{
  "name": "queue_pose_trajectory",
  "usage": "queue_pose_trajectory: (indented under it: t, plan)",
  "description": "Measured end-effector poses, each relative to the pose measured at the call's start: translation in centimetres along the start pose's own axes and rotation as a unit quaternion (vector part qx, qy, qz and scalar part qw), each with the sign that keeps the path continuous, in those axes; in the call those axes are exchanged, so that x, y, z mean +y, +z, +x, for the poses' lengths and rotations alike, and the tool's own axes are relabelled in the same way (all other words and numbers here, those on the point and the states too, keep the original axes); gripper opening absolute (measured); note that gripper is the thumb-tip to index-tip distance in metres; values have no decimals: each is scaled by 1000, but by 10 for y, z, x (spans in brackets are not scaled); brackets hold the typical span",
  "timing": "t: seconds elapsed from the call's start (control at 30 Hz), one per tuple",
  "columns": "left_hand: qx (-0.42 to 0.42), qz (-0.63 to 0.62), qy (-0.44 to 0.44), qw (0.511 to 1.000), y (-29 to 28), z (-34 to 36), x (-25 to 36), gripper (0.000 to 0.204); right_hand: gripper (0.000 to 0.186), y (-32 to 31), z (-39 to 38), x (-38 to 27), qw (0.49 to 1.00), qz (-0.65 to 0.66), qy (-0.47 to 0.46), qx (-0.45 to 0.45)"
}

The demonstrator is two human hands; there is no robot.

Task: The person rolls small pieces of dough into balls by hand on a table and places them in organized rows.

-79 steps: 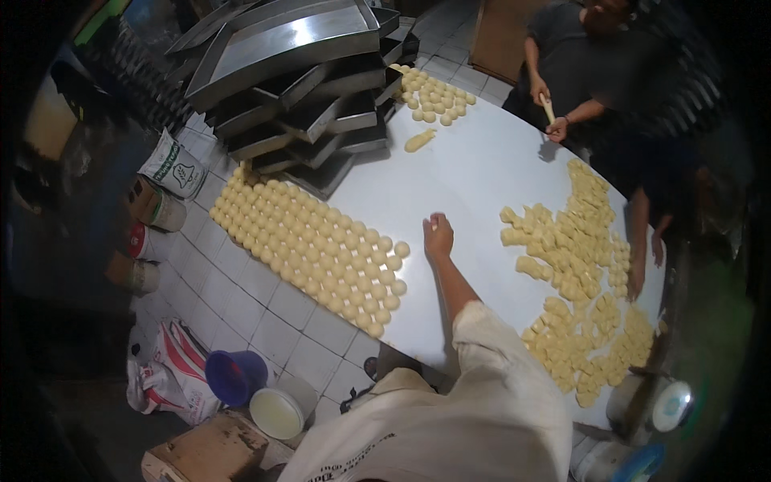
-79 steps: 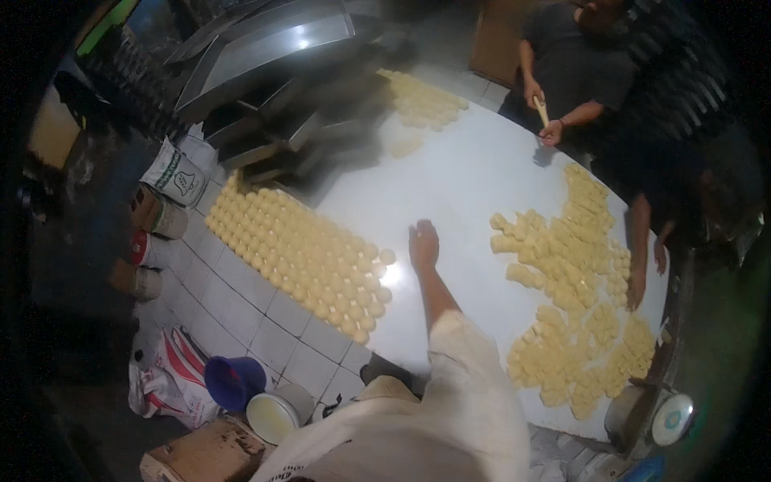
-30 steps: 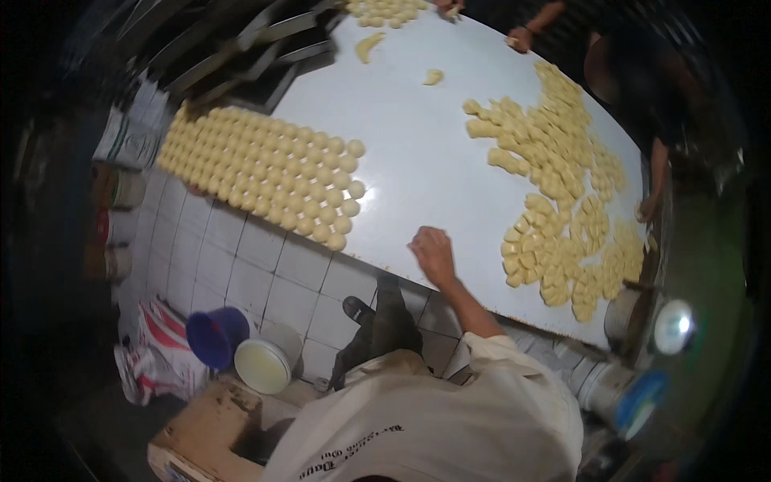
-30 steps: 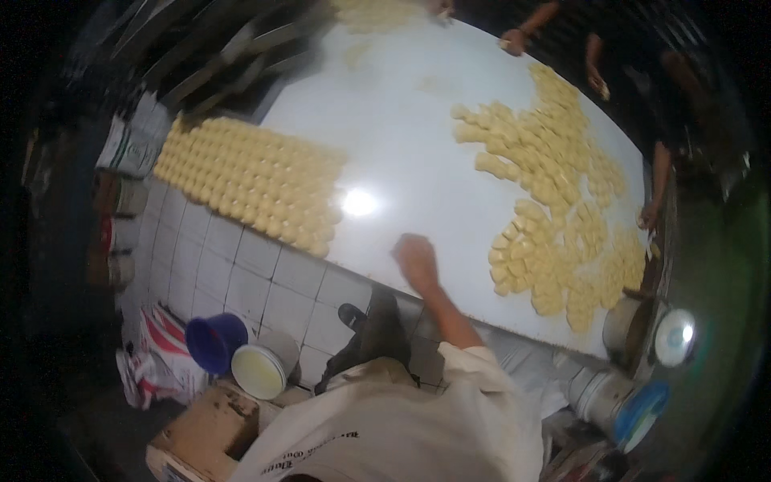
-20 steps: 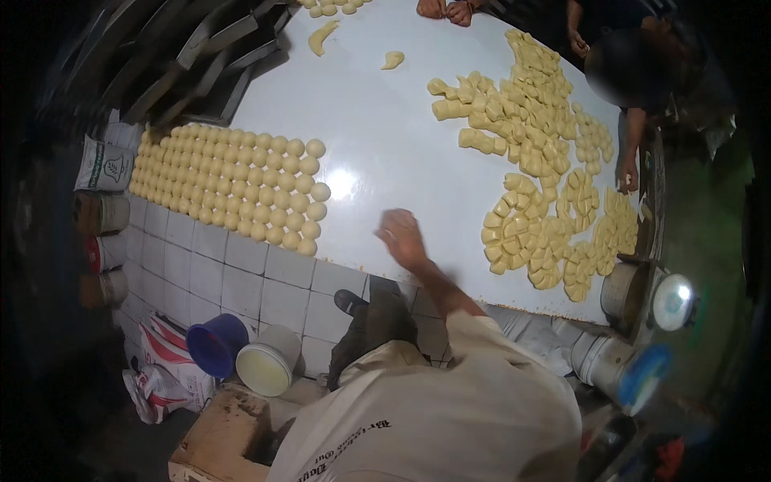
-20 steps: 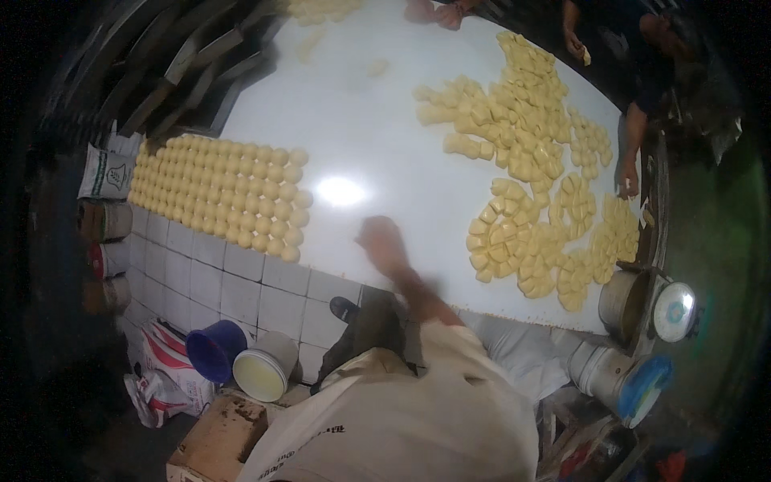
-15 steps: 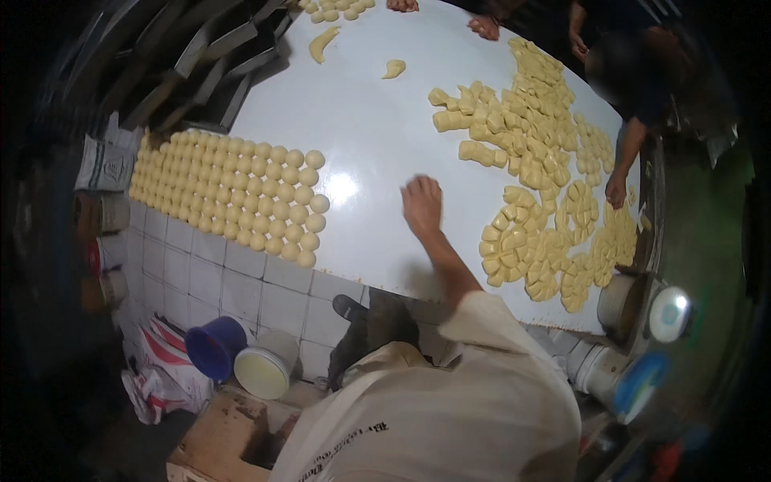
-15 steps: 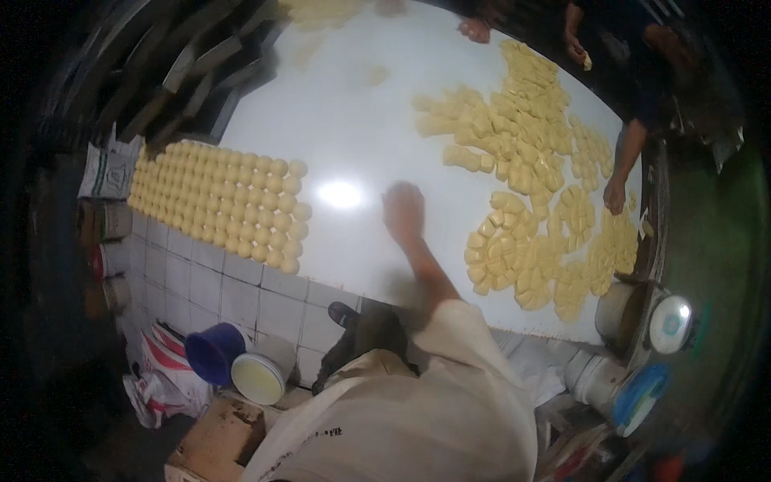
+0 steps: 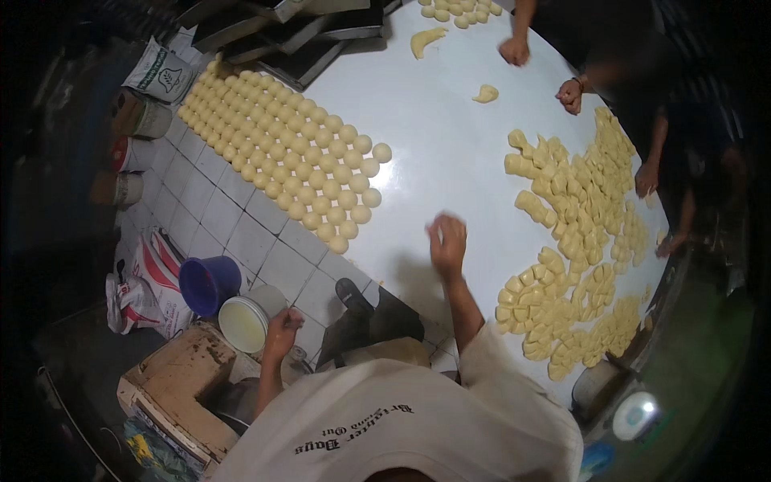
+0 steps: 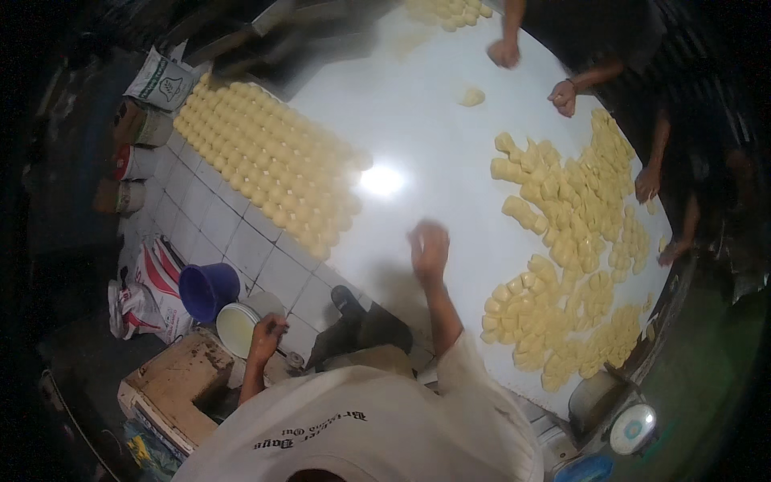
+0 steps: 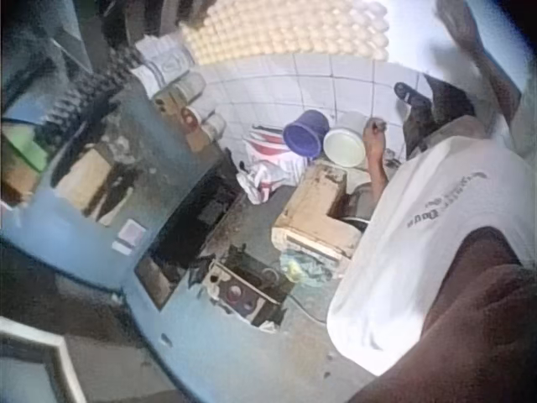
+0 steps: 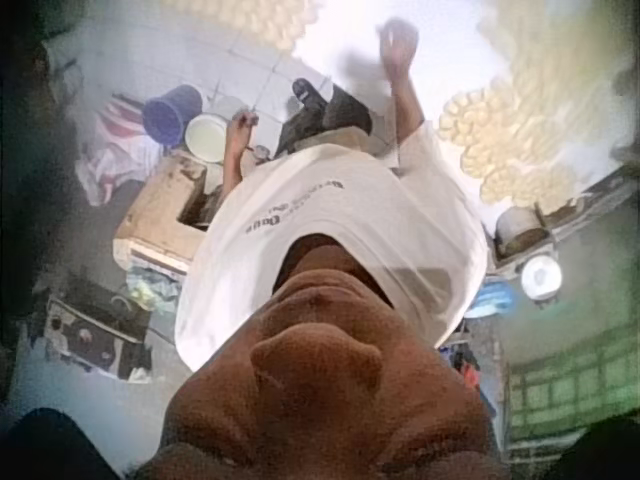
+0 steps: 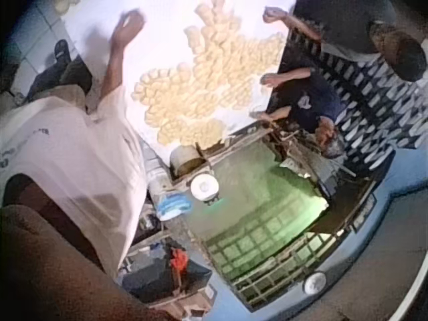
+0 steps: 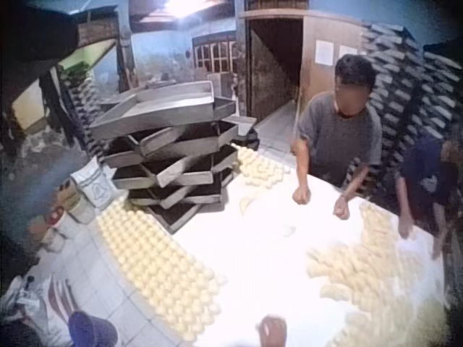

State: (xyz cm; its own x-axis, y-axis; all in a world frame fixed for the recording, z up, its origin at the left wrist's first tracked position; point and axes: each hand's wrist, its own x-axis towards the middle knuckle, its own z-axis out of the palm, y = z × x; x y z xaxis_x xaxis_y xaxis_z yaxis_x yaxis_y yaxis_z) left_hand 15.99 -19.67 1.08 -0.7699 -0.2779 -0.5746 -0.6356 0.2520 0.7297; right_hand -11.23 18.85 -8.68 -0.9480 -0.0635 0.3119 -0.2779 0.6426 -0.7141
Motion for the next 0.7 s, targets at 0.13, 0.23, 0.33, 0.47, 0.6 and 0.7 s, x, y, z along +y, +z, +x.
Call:
queue_pose_trajectory:
  t: [0.13,0.23,0.33,0.47,0.6,0.7]
  plan:
    - [7,14,40,999,13,31,94,19,15,-62,-25,30,984,-49,54,-160]
    - [-6,42,82,996,32,59,142,17,11,-32,50,42,986,-147,48,56]
    - [-16,71,147,986,65,93,164,14,14,-1,31,-5,999,-14,43,-5]
    - [20,144,323,935,103,144,179,26,23,-46,-54,-26,997,13,19,-72]
    - [85,213,437,870,139,180,190,47,33,-89,-20,-45,975,-23,146,-168]
    - [45,246,380,891,150,197,176,51,35,-74,37,-81,974,28,134,-178]
